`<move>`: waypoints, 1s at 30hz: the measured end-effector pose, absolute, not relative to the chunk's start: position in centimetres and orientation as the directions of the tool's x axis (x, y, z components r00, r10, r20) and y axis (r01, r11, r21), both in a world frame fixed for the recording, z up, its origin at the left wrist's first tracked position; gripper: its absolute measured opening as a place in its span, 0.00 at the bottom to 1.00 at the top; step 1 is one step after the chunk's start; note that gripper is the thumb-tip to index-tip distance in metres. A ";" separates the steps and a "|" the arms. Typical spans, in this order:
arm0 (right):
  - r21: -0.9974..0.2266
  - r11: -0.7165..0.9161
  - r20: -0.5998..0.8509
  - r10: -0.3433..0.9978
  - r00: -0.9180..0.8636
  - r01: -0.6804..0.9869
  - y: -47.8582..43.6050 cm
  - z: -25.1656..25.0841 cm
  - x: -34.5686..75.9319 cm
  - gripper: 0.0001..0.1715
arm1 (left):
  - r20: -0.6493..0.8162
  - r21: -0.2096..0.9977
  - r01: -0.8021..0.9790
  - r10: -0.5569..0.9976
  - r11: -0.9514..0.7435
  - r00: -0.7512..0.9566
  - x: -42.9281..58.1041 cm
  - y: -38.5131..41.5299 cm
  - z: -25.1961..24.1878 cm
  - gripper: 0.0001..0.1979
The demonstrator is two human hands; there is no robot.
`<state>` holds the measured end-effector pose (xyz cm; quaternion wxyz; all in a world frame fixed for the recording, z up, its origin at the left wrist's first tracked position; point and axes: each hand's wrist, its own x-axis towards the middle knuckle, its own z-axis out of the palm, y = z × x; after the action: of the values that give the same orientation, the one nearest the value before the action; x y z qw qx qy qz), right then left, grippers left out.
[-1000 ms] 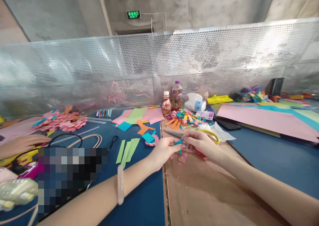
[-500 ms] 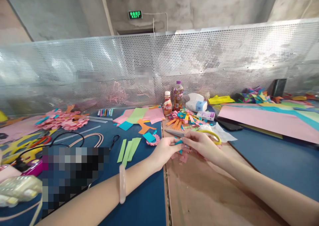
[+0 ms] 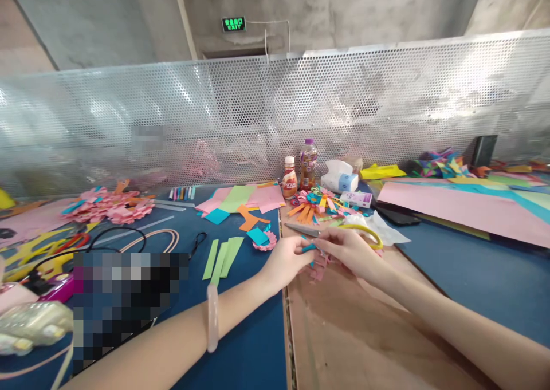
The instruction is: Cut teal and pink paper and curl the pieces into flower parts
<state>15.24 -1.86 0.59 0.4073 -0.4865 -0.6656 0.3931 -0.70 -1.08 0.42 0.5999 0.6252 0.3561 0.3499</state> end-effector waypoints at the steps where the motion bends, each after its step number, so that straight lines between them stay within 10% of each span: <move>1: -0.920 0.208 0.151 0.971 -0.187 0.334 -1.9 0.7 15.2 0.15 | 0.007 0.999 0.027 0.864 -0.024 0.503 -0.7 -1.1 0.5 0.02; 30: -0.966 0.106 0.068 0.985 -0.161 0.236 -2.5 1.8 15.2 0.13 | -0.056 0.996 -0.035 0.858 0.086 0.510 -0.9 -0.5 -0.2 0.15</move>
<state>15.21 -2.47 1.79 0.4170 -0.4957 -0.6156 0.4489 -0.94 -0.52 -0.18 0.6461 0.5809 0.3543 0.3458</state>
